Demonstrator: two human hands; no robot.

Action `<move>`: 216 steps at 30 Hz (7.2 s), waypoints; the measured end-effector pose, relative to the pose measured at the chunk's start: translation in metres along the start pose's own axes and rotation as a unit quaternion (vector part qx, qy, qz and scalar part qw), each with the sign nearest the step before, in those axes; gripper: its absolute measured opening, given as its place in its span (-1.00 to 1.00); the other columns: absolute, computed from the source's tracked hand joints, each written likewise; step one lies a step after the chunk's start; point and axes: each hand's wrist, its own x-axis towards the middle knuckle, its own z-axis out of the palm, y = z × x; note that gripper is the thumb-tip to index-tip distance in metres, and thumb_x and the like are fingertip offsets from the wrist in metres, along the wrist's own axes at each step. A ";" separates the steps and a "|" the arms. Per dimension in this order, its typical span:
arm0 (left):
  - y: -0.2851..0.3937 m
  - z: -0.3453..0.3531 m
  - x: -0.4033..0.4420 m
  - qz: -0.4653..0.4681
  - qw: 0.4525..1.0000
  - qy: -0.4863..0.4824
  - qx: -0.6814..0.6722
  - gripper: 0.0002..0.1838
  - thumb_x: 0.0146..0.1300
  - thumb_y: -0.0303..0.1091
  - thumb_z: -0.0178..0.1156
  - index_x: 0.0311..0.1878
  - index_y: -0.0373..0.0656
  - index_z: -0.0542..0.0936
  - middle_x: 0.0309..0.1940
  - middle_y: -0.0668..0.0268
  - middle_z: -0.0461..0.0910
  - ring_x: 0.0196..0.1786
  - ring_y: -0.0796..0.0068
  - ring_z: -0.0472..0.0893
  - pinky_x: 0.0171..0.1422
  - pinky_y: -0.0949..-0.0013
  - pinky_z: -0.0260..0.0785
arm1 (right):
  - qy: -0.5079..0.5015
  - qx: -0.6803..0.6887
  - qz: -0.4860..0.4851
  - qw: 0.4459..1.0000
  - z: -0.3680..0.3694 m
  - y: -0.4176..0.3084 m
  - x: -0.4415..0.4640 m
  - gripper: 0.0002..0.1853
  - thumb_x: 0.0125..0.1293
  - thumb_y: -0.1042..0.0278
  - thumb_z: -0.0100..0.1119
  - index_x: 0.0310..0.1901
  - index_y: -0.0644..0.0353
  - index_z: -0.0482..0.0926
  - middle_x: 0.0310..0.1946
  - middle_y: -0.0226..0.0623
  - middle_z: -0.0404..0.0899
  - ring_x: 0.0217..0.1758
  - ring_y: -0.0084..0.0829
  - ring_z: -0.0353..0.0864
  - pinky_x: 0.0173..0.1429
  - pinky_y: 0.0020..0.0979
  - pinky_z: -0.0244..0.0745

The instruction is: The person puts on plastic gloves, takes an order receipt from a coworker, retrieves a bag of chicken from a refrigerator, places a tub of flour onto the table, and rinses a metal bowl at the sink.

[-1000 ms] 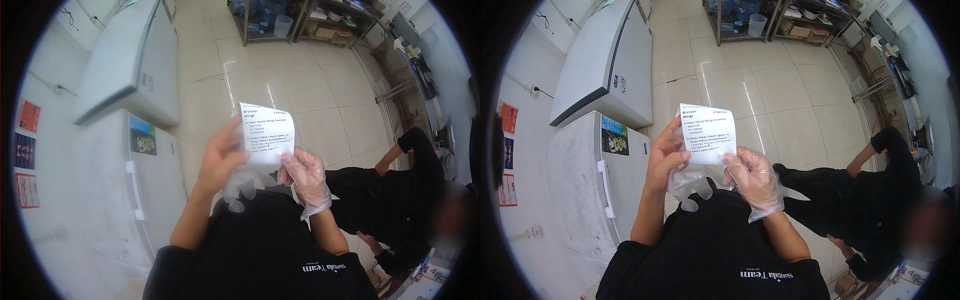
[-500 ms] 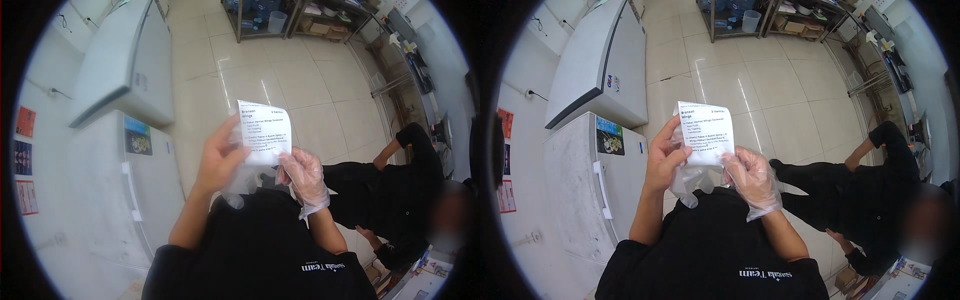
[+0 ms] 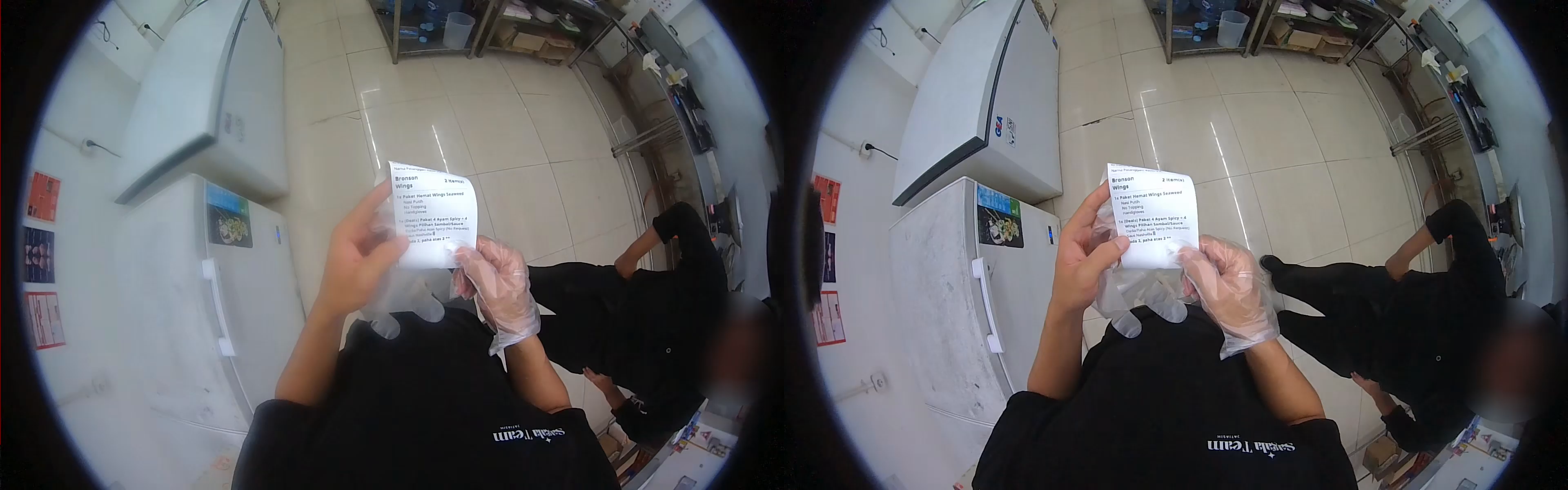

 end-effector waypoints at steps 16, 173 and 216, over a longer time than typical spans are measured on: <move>0.001 0.006 0.001 -0.010 1.000 -0.012 0.009 -0.32 0.16 -0.56 0.10 0.38 -0.32 0.17 0.14 0.04 0.46 0.16 0.31 0.49 0.25 0.29 0.29 | -0.019 0.014 -0.003 1.000 -0.003 0.002 0.000 -0.77 0.32 0.33 0.14 -0.16 0.35 0.58 -0.43 -0.41 0.56 -0.48 -0.71 0.41 -0.41 -0.62 0.32; -0.261 -0.064 0.003 -0.201 0.845 -0.195 0.456 -0.48 0.08 -0.53 -0.02 0.18 -0.03 0.44 -0.50 -0.01 0.51 -0.40 0.13 0.55 -0.19 0.17 0.40 | 0.045 0.211 -0.222 0.951 -0.152 -0.042 0.019 -0.45 0.34 0.51 0.00 0.36 0.24 0.19 -0.01 -0.10 0.57 -0.22 -0.25 0.67 -0.13 -0.39 0.51; -0.358 -0.163 -0.103 -0.214 0.828 0.201 0.478 -0.81 -0.05 -0.35 0.27 -0.47 -0.32 0.64 -0.55 0.09 0.64 -0.42 0.29 0.64 -0.24 0.28 0.47 | 0.122 0.274 -0.175 0.938 -0.166 -0.036 0.025 -0.52 0.29 0.57 -0.04 0.27 0.30 0.26 0.01 -0.08 0.54 -0.31 -0.32 0.64 -0.19 -0.41 0.52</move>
